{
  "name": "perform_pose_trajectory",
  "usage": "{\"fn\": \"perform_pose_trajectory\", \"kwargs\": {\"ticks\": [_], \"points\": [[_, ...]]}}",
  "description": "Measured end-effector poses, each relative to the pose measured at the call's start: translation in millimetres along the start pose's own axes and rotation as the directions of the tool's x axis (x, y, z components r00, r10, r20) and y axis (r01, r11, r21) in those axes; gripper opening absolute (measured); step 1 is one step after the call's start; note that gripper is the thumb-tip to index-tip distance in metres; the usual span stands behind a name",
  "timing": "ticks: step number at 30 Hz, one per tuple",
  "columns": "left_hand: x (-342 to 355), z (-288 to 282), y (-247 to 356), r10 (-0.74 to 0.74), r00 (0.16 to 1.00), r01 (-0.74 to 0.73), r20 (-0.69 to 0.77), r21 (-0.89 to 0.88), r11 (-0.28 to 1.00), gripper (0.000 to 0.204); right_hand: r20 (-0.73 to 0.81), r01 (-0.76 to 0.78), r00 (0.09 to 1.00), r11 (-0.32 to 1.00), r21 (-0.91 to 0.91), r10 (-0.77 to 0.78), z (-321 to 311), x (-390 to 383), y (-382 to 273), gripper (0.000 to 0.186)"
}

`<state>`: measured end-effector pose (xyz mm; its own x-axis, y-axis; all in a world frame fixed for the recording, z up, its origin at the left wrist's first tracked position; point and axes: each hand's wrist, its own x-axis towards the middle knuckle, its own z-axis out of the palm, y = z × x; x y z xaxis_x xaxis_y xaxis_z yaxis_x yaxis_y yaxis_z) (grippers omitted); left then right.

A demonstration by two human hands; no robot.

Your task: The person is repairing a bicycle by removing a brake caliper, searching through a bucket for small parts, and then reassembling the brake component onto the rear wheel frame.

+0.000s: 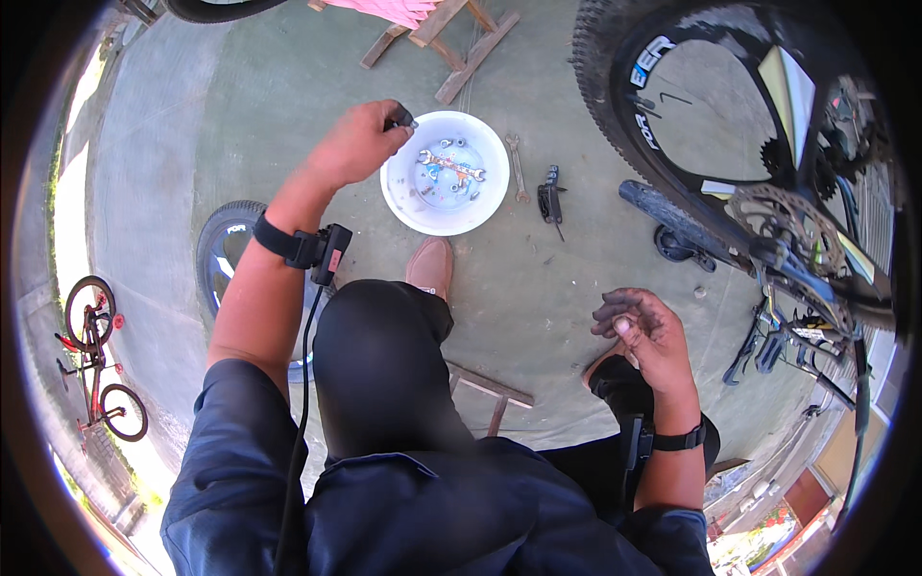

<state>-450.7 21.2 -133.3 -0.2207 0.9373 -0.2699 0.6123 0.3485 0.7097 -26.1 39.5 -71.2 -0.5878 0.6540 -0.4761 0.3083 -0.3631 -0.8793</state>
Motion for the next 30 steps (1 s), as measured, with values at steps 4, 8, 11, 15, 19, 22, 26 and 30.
{"fn": "perform_pose_trajectory", "kwargs": {"ticks": [4, 8, 11, 15, 19, 22, 26, 30], "points": [[-50, -1, 140, 0.301, 0.952, -0.303, -0.046, -0.029, 0.953, 0.021, 0.014, 0.057, 0.998, 0.998, 0.007, -0.057, -24, -32, -13, 0.038], [-115, 8, 197, 0.298, 0.948, -0.310, 0.110, 0.109, 0.945, 0.013, 0.202, 0.224, 0.952, 0.973, 0.059, -0.231, -1, -6, 3, 0.034], [-154, 61, 242, 0.374, 0.910, -0.384, 0.177, 0.022, 0.923, 0.013, 0.161, 0.314, 0.923, 0.926, 0.211, -0.350, -6, -36, 9, 0.029], [-200, 132, 253, 0.468, 0.872, -0.478, 0.141, 0.052, 0.877, 0.012, 0.023, 0.270, 0.960, 0.947, 0.174, -0.278, 6, -90, 25, 0.026], [-233, 166, 253, 0.504, 0.860, -0.510, 0.085, 0.081, 0.856, 0.012, -0.026, 0.152, 0.988, 0.908, 0.390, -0.154, 20, -119, 59, 0.026], [-255, 180, 240, 0.549, 0.826, -0.563, 0.125, 0.201, 0.802, 0.014, -0.025, 0.123, 0.992, 0.892, 0.434, -0.124, 33, -140, 85, 0.026], [-268, 195, 226, 0.310, 0.943, -0.308, 0.119, -0.039, 0.951, 0.017, -0.024, 0.119, 0.992, 0.866, 0.485, -0.123, 31, -153, 102, 0.020], [-260, 193, 212, 0.095, 0.978, -0.016, 0.184, -0.391, 0.920, 0.010, -0.078, 0.170, 0.985, 0.836, 0.522, -0.152, 27, -146, 102, 0.017]]}}
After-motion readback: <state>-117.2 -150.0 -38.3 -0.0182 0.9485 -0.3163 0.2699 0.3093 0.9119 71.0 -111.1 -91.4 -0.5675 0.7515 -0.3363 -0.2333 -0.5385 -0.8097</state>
